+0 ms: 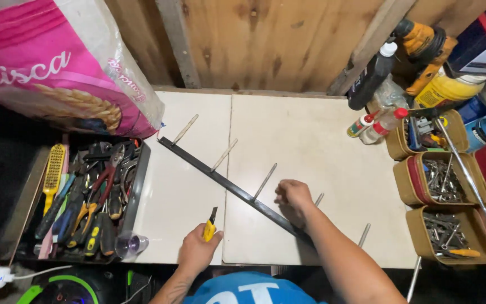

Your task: The person uses a yellow utility knife to cut a long black metal bar that is held in place by several vertical metal rods on a white table. The person repeatedly scores the bar with the knife and then snaps off sections of the metal. A long metal tool is also placed on the table during the process.

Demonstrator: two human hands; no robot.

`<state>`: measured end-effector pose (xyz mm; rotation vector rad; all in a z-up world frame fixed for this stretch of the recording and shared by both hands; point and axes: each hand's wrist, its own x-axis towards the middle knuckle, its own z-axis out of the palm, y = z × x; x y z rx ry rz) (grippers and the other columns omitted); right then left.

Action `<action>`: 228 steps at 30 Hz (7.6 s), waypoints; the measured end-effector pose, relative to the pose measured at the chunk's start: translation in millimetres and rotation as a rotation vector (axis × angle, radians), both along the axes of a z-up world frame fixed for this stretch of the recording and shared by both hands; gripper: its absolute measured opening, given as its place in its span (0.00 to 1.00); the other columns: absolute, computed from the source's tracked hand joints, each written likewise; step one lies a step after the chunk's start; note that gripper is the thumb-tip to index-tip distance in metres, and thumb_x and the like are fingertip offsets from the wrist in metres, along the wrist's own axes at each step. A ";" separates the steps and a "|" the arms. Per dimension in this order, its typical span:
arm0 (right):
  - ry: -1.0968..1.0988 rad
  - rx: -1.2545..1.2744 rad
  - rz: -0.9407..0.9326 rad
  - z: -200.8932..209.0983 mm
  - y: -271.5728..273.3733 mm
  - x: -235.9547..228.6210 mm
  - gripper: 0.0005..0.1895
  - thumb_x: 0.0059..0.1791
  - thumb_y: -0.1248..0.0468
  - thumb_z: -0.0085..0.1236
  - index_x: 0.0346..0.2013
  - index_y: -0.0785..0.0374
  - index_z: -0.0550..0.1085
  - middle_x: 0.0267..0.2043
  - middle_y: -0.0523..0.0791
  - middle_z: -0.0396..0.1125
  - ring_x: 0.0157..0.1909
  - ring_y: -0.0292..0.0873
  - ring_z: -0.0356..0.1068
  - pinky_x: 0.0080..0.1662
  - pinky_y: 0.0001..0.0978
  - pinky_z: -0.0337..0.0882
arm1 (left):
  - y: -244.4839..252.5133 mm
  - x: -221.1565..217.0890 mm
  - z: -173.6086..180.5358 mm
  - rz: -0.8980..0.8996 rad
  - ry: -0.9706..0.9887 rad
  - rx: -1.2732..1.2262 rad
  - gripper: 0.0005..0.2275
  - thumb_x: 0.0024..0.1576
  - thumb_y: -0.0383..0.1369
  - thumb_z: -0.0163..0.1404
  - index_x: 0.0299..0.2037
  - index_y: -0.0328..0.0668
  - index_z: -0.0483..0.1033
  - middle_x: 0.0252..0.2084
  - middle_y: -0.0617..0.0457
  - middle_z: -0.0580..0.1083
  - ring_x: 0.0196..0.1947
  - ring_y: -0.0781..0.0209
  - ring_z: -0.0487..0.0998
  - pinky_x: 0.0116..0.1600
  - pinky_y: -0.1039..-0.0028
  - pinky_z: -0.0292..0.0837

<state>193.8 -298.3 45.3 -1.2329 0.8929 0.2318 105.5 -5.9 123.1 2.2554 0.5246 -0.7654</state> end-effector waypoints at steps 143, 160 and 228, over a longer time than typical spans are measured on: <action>0.042 -0.704 0.362 -29.5 -84.1 -108.1 0.11 0.45 0.63 0.59 0.38 0.62 0.70 0.30 0.45 0.72 0.33 0.48 0.75 0.41 0.40 0.74 | -16.3 -11.5 -33.4 -0.031 -0.087 -0.156 0.18 0.53 0.44 0.55 0.48 0.45 0.76 0.40 0.51 0.78 0.41 0.58 0.77 0.48 0.68 0.72; 0.022 -0.292 -0.197 -13.1 -50.0 -140.4 0.07 0.47 0.71 0.64 0.39 0.71 0.84 0.22 0.52 0.73 0.22 0.39 0.71 0.27 0.25 0.71 | -7.6 0.9 -40.1 -0.118 -0.089 -0.125 0.15 0.50 0.42 0.57 0.44 0.48 0.78 0.34 0.52 0.78 0.36 0.57 0.76 0.45 0.69 0.69; -0.025 0.110 -0.970 -88.9 -63.0 -259.8 0.20 0.52 0.62 0.57 0.53 0.73 0.65 0.48 0.63 0.69 0.46 0.63 0.74 0.49 0.52 0.79 | 38.3 64.2 -84.1 -0.653 -0.292 0.055 0.23 0.53 0.39 0.50 0.60 0.48 0.74 0.78 0.63 0.55 0.65 0.53 0.71 0.66 0.59 0.66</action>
